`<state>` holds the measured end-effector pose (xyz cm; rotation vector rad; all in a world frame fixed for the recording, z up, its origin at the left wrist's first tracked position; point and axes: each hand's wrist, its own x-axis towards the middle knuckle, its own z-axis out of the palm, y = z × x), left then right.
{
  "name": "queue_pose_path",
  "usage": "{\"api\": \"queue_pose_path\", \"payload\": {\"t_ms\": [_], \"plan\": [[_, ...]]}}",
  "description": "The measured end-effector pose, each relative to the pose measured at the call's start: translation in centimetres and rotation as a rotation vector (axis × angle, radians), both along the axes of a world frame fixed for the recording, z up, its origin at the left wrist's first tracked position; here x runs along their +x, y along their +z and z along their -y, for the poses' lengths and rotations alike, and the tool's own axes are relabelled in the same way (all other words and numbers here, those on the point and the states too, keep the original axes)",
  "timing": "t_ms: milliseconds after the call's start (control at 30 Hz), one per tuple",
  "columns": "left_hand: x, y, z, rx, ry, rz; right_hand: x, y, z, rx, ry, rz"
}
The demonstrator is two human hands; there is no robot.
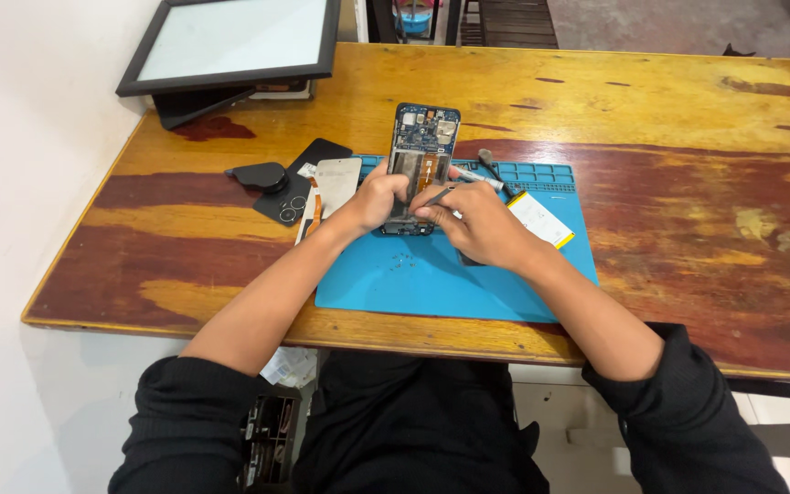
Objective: The person disassembles a smartphone at a workbench, holding the opened phone in one hand while using a pry tool to detach internal components. They remove the battery, lift out parts with tweezers, and separate the mid-frame from the back cover.
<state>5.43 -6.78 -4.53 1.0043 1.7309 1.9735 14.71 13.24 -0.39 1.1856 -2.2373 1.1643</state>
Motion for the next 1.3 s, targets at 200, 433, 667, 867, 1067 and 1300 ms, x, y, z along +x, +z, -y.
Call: {"api": "queue_pose_path", "payload": {"t_ms": [200,433,667,867,1067,1300], "plan": [[0.03,-0.01,-0.05,0.002,0.008,0.006,0.18,0.06,0.06,0.010,-0.024,0.098],[0.39,0.01,0.34,-0.049,0.046,0.055,0.21,0.03,0.36,-0.025,-0.021,0.128],[-0.40,-0.43,0.03,-0.035,0.028,-0.027,0.09,0.00,0.09,0.027,0.001,0.059],[-0.38,-0.37,0.14,-0.017,0.018,-0.004,-0.03,-0.07,0.01,0.034,0.011,0.061],[-0.09,-0.08,0.17,-0.031,0.020,0.014,-0.09,0.07,0.18,0.005,0.003,0.091],[-0.40,-0.41,0.23,-0.027,0.019,0.010,0.43,0.62,0.38,0.059,-0.026,0.051]]}}
